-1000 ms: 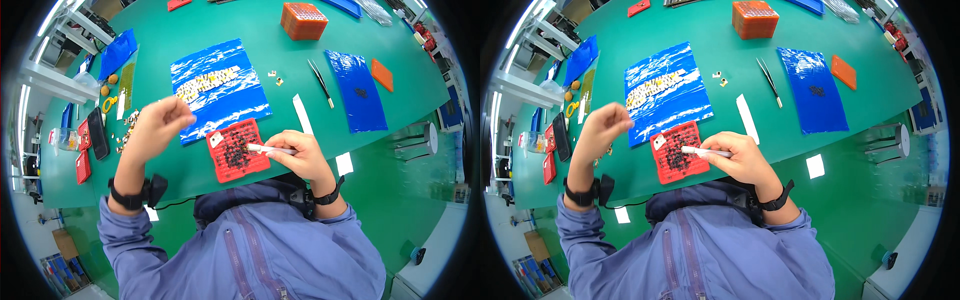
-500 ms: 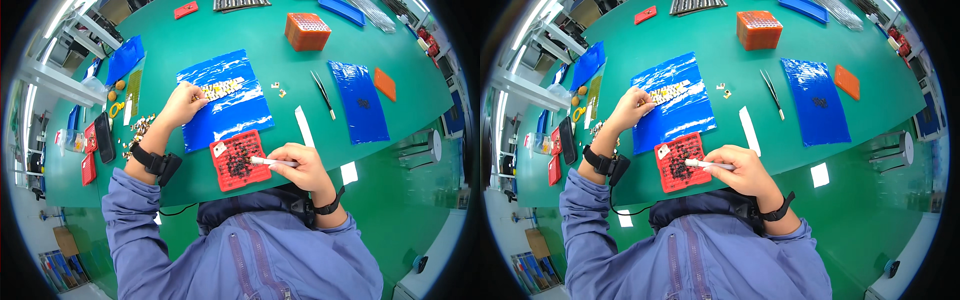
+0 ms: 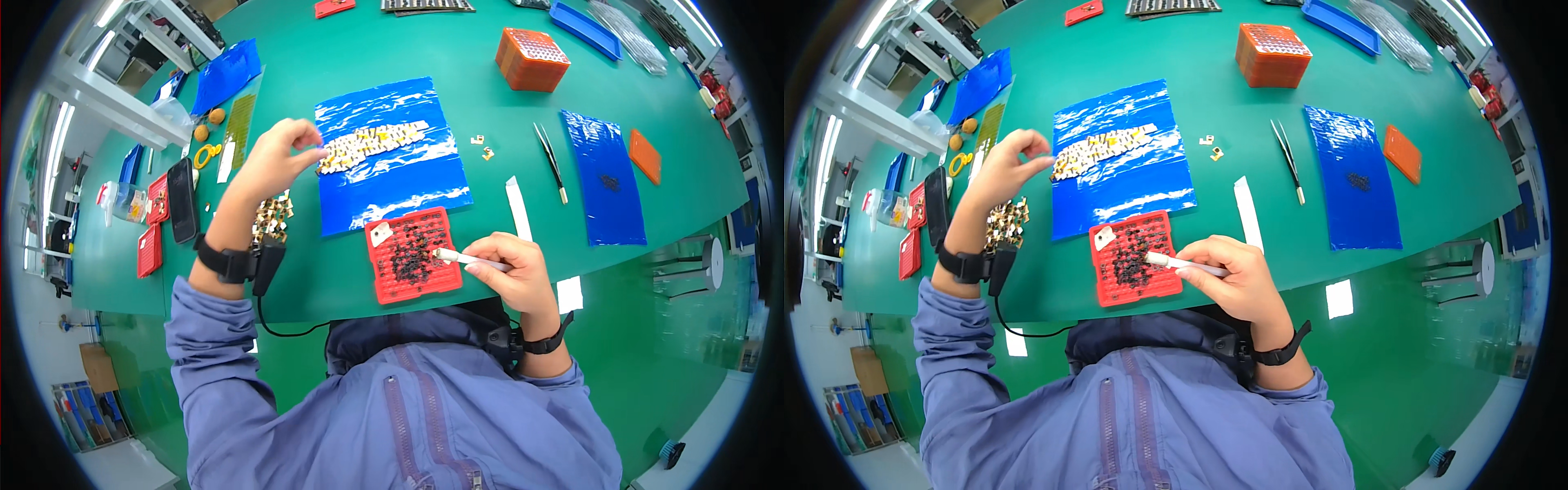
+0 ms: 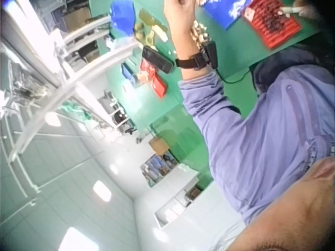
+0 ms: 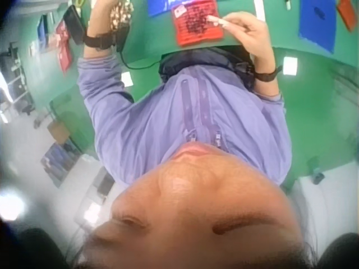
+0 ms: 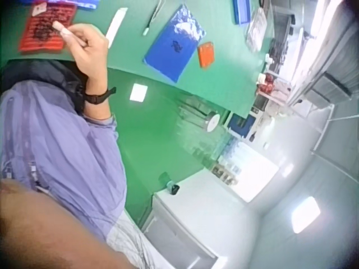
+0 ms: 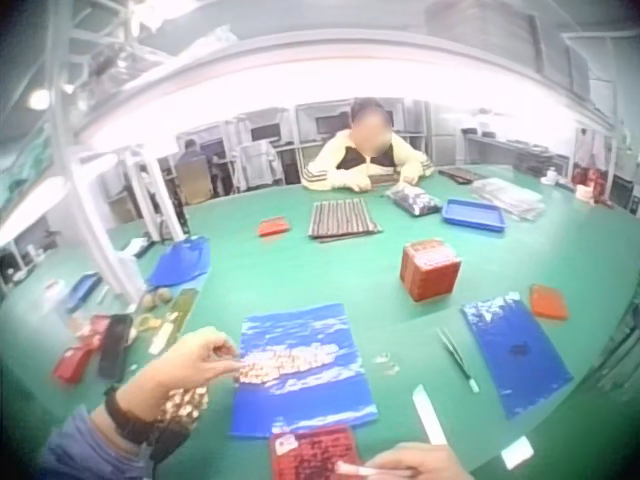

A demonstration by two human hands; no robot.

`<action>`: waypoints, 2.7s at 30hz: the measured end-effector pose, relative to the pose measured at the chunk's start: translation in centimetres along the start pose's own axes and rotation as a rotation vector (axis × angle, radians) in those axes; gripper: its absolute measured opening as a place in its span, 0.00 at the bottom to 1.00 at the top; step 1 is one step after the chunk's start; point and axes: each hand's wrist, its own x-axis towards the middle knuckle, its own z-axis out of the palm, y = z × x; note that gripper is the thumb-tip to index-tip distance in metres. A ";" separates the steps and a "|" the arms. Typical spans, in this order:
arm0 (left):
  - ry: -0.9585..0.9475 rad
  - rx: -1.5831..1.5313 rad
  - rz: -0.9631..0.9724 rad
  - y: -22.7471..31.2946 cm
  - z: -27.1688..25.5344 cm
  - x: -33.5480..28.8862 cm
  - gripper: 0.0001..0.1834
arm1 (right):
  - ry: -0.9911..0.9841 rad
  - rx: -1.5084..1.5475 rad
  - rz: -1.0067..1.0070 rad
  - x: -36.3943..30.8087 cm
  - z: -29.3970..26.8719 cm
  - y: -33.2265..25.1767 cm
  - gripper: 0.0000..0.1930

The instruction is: The person sits at a green workbench and uses a white plastic tool to manipulate small electronic components. They pick up individual components from a pile on the table, apply the tool to them, and place them into a red tray with multiple compartments. The process is repeated for several components throughout the clip.

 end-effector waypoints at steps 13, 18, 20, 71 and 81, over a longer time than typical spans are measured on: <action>-0.003 0.136 -0.242 -4.1 0.4 -7.2 0.10 | -0.006 -0.084 -0.030 0.1 0.5 -0.1 0.06; 0.036 0.061 -0.329 -2.6 0.0 -7.3 0.08 | 0.010 -0.128 -0.051 0.1 0.9 -0.4 0.06; 0.096 0.038 -0.315 -1.6 -0.4 -7.6 0.07 | 0.007 -0.140 -0.049 0.0 0.9 -0.5 0.07; -0.279 -1.836 -0.144 8.7 9.8 -10.3 0.05 | -0.331 0.347 0.201 1.8 1.4 -2.4 0.04; -0.267 -1.823 -0.138 8.6 9.9 -10.5 0.05 | -0.251 0.167 0.010 1.7 2.0 -1.5 0.05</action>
